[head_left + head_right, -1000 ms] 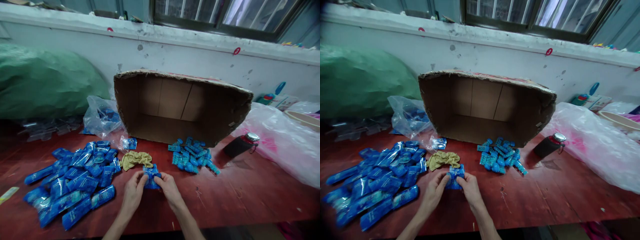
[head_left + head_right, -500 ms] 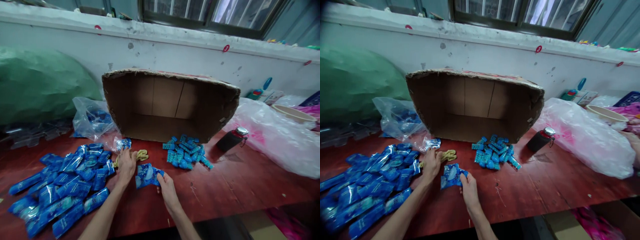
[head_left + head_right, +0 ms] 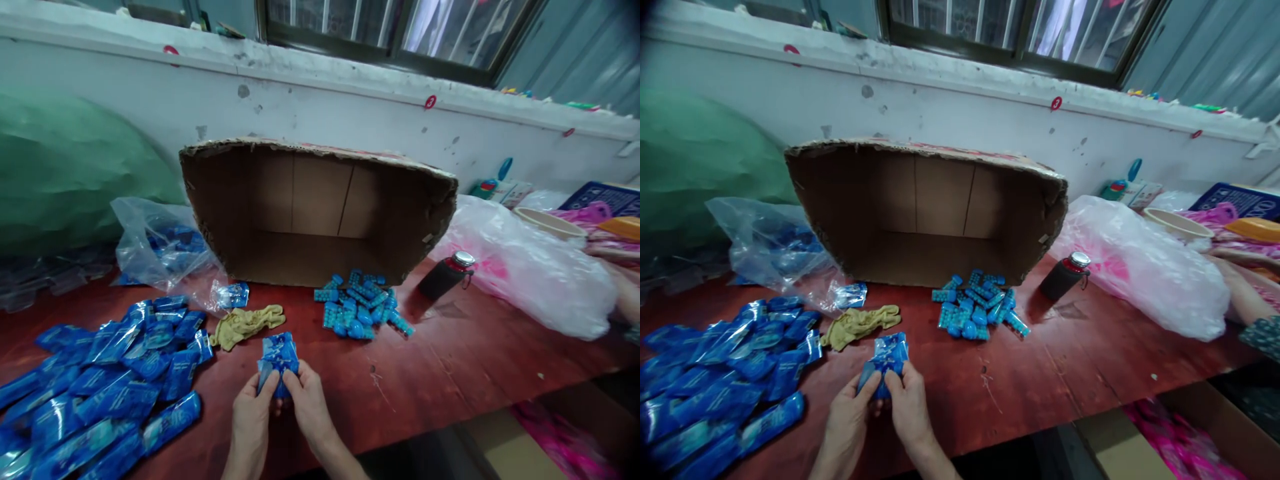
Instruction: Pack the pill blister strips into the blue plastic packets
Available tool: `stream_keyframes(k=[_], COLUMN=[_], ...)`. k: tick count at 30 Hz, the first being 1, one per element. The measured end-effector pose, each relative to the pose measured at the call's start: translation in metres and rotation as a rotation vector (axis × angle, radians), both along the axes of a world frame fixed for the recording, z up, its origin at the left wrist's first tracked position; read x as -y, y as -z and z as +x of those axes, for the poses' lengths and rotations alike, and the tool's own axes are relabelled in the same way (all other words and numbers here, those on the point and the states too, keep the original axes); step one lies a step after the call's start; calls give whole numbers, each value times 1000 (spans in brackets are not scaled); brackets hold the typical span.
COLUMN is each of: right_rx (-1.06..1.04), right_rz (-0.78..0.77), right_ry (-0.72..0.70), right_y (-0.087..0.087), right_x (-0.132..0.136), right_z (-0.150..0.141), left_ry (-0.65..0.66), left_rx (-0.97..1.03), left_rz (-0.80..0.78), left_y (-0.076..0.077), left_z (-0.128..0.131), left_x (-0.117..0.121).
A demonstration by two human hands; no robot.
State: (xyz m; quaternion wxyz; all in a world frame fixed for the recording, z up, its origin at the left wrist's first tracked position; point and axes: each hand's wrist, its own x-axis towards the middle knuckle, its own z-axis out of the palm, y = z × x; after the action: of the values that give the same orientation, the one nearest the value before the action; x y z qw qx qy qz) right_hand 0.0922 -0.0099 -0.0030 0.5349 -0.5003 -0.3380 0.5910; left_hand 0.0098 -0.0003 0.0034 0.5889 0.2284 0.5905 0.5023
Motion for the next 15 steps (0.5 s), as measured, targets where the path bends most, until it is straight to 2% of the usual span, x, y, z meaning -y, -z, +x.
stream_keyframes(k=[5, 9, 11, 15], right_rx=[-53, -11, -16, -59], right_rz=[-24, 20, 33, 8], right_ry=[54, 102, 105, 72], right_y=[5, 5, 3, -1], right_x=[3, 5, 5, 2], right_z=[-8, -7, -5, -4], left_ry=[-42, -2, 24, 44], left_rx=[107, 175, 134, -103], left_rz=[-77, -110, -115, -44], left_y=[0, -3, -4, 1], left_z=[7, 5, -1, -13], left_x=[1, 1, 3, 6])
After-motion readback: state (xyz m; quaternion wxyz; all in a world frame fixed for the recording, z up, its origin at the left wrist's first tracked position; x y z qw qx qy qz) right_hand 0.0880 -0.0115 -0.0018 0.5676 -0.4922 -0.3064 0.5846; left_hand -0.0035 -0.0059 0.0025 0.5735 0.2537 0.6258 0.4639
